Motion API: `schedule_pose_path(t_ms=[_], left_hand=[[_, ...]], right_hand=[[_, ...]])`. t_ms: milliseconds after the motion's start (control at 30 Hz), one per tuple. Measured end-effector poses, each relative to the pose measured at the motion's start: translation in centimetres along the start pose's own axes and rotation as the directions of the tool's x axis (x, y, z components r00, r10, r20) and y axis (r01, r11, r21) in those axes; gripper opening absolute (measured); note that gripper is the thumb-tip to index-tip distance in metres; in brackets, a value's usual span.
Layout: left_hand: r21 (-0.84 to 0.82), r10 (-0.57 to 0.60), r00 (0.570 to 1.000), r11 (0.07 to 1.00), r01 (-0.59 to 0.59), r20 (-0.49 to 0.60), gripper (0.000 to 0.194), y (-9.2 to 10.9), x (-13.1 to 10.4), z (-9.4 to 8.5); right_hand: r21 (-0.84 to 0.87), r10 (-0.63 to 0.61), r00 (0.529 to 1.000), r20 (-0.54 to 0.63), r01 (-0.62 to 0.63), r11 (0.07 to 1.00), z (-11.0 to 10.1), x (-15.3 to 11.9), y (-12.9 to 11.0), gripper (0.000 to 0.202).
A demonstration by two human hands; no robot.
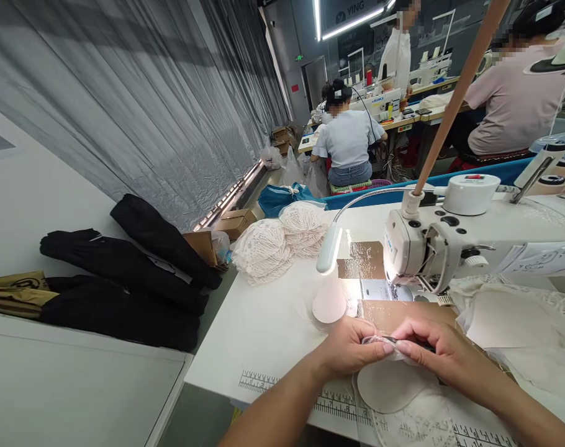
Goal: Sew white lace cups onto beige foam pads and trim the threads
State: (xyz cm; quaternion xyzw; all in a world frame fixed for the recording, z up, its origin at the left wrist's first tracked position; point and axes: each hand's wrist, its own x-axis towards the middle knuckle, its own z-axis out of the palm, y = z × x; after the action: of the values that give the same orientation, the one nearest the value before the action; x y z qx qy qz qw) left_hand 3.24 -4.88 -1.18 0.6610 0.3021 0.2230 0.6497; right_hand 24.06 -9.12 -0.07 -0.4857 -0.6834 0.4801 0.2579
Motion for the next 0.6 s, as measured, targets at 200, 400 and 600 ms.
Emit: schedule_pose_path(t_ms=[200,400,600], left_hand=[[0.127,-0.091,0.996,0.988,0.088,0.018,0.05,1.9,-1.4,-0.6],[0.637,0.102,0.946,0.76,0.126,-0.309,0.029,5.3,-1.9,-4.2],[0.619,-0.008,0.901,0.724,0.304,-0.433,0.05,2.8,1.3,-7.2]], right_hand=[[0.036,0.015,0.97,-0.242,-0.007,0.999,0.0,-0.1,0.6,0.039],[-0.351,-0.231,0.928,-0.293,0.12,0.929,2.2,0.0,2.0,0.042],[-0.677,-0.279,0.936,0.216,0.349,0.648,3.8,0.3,1.1,0.025]])
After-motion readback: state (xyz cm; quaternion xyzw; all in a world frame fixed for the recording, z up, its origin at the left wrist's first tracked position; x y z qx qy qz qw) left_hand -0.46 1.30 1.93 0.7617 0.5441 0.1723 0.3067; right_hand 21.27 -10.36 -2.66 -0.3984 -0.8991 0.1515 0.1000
